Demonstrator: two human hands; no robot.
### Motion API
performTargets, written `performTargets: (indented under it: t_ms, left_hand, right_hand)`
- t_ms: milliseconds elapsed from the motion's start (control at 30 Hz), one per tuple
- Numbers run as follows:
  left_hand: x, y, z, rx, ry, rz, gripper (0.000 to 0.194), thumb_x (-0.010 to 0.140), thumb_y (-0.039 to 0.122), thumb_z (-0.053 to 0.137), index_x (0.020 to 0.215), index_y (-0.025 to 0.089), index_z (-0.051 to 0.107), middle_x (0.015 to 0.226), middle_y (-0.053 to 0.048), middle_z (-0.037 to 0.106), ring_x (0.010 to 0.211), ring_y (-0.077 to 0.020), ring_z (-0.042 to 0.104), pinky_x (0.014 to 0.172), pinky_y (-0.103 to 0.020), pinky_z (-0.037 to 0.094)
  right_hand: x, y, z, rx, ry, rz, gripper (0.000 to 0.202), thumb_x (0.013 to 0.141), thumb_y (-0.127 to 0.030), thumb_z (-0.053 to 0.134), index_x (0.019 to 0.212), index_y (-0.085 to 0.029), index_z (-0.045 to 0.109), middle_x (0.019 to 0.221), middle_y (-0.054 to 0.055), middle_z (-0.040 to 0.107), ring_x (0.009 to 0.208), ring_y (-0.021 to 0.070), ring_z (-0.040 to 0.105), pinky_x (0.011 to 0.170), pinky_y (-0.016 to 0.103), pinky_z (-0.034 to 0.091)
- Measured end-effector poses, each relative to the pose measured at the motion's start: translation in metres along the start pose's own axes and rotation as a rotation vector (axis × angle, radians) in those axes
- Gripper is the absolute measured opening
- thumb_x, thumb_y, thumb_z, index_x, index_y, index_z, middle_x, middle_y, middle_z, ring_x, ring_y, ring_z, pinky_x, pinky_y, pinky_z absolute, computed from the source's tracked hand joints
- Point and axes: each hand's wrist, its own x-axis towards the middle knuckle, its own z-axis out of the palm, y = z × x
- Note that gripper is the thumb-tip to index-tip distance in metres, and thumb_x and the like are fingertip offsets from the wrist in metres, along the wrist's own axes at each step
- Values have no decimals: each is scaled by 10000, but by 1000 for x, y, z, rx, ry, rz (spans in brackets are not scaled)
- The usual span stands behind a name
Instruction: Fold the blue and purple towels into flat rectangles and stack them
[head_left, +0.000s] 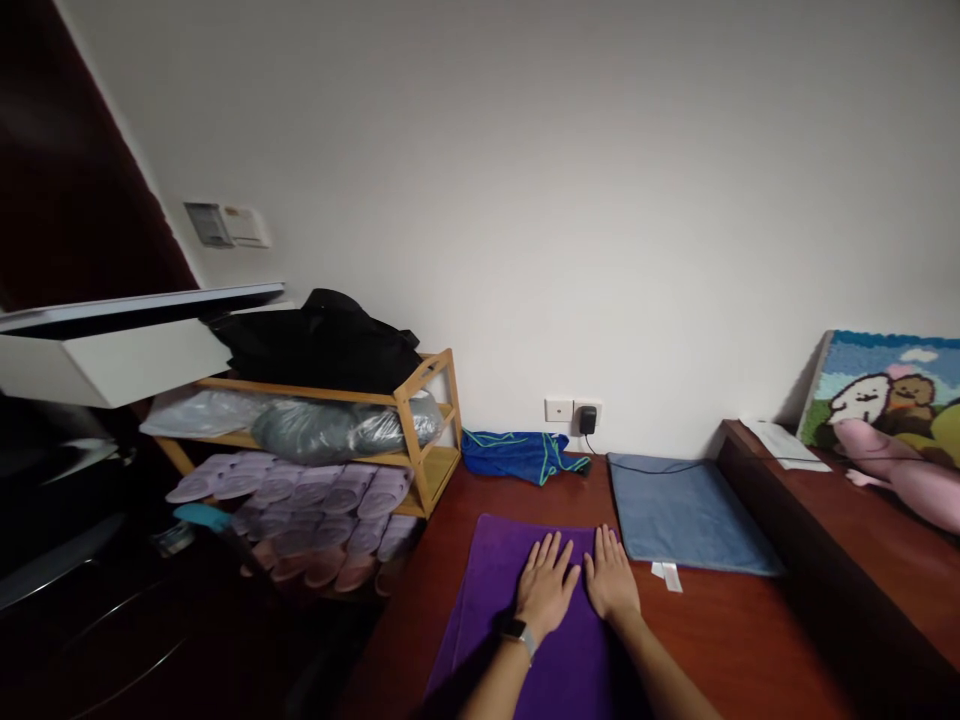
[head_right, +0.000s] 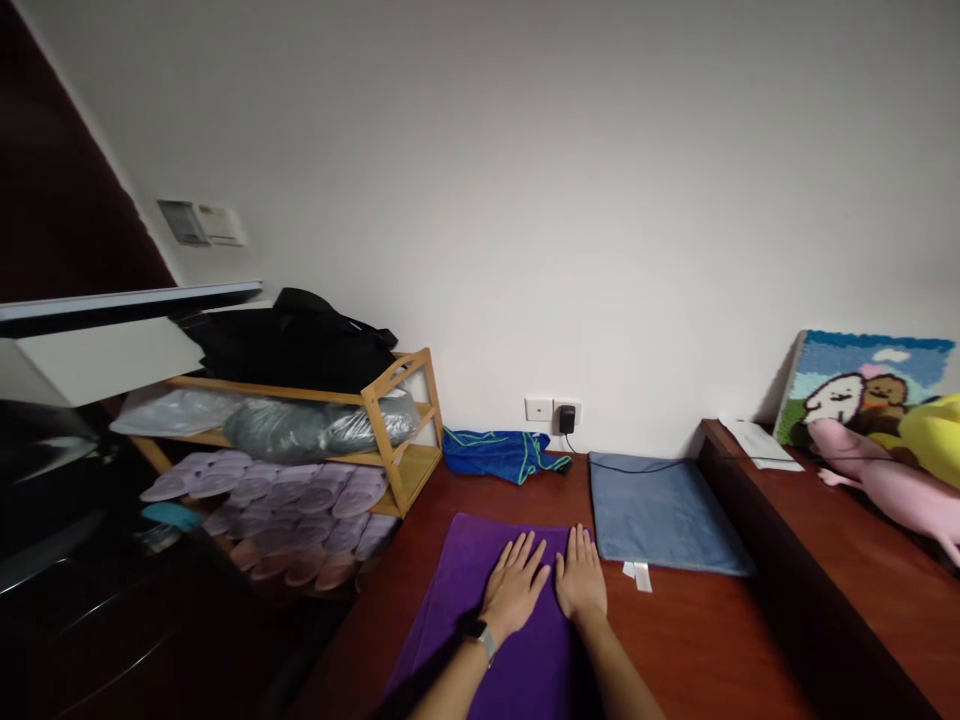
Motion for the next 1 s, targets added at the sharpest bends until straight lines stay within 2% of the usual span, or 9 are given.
performTargets:
  t_ms: [67, 200, 300, 467, 600, 700, 767, 833, 1000]
  left_hand:
    - [-4, -18, -5, 22, -10, -54, 632, 1048, 589, 199, 1573, 286, 378, 1652, -68, 364, 1534, -244, 301, 1259, -484, 232]
    - [-12, -73, -23, 102, -17, -197, 657, 1034, 596, 239, 1576, 252, 379, 1667, -82, 328, 1539, -262, 286, 1257, -488, 220]
    - [-14, -96, -32, 143, -20, -252, 645, 1032, 565, 272, 1572, 232, 386, 1668, -91, 322, 1542, -262, 281, 1255, -482, 221]
    - [-14, -94, -32, 150, 1, -250, 626, 1030, 538, 304, 1572, 236, 388, 1673, -95, 306, 1544, -261, 273, 1258, -482, 216]
    - [-14, -94, -33, 144, 11, -239, 616, 1029, 525, 321, 1568, 236, 397, 1667, -93, 320, 1540, -266, 284, 1259, -487, 214]
    - [-13, -96, -40, 145, -1, -248, 602, 1031, 492, 335, 1562, 217, 408, 1656, -105, 337, 1533, -271, 299, 1257, -491, 227]
    - [-13, -89, -43, 152, 3, -249, 594, 1039, 457, 319, 1557, 182, 415, 1654, -122, 334, 1536, -270, 292, 1259, -489, 228]
    - [-13, -70, -39, 153, 50, -217, 594, 1052, 430, 272, 1560, 151, 401, 1659, -130, 318, 1546, -261, 265, 1265, -486, 216]
    - [-25, 11, -6, 48, 60, 35, 580, 1071, 447, 186, 1596, 240, 322, 1664, -44, 339, 1544, -210, 271, 1263, -454, 251]
  right_hand:
    - [0, 0, 3, 10, 12, 4, 723, 1008, -425, 204, 1589, 4, 196, 1683, 159, 140, 1569, 256, 112, 1273, 394, 93]
    - [0, -1, 5, 3, 24, 23, 731, 1011, -439, 184, 1594, 2, 170, 1686, 161, 141, 1569, 256, 110, 1271, 396, 98]
    - [2, -4, 1, -47, 0, 35, 727, 1014, -441, 175, 1595, -3, 171, 1686, 161, 144, 1567, 260, 122, 1268, 394, 118]
    - [-4, -9, -9, -91, -54, 44, 716, 1017, -420, 204, 1587, 13, 202, 1676, 174, 168, 1560, 267, 155, 1265, 396, 140]
    - [-27, -10, -7, -34, 11, -19, 723, 1025, -459, 182, 1596, -16, 202, 1687, 136, 150, 1567, 239, 114, 1274, 374, 117]
    - [-42, -11, -5, 7, -7, -17, 726, 1023, -471, 190, 1598, -27, 204, 1687, 126, 156, 1567, 233, 117, 1277, 376, 116]
    - [-46, -13, -7, 12, -34, 3, 721, 1022, -458, 188, 1596, -20, 200, 1687, 129, 152, 1567, 236, 118, 1278, 377, 113]
    - [-47, -15, -11, 15, -52, 13, 712, 1022, -443, 181, 1596, -22, 193, 1689, 125, 144, 1568, 233, 109, 1279, 372, 104]
    - [-46, -17, -20, 13, -72, 4, 689, 1014, -386, 189, 1594, -14, 174, 1690, 130, 120, 1571, 231, 72, 1280, 380, 77]
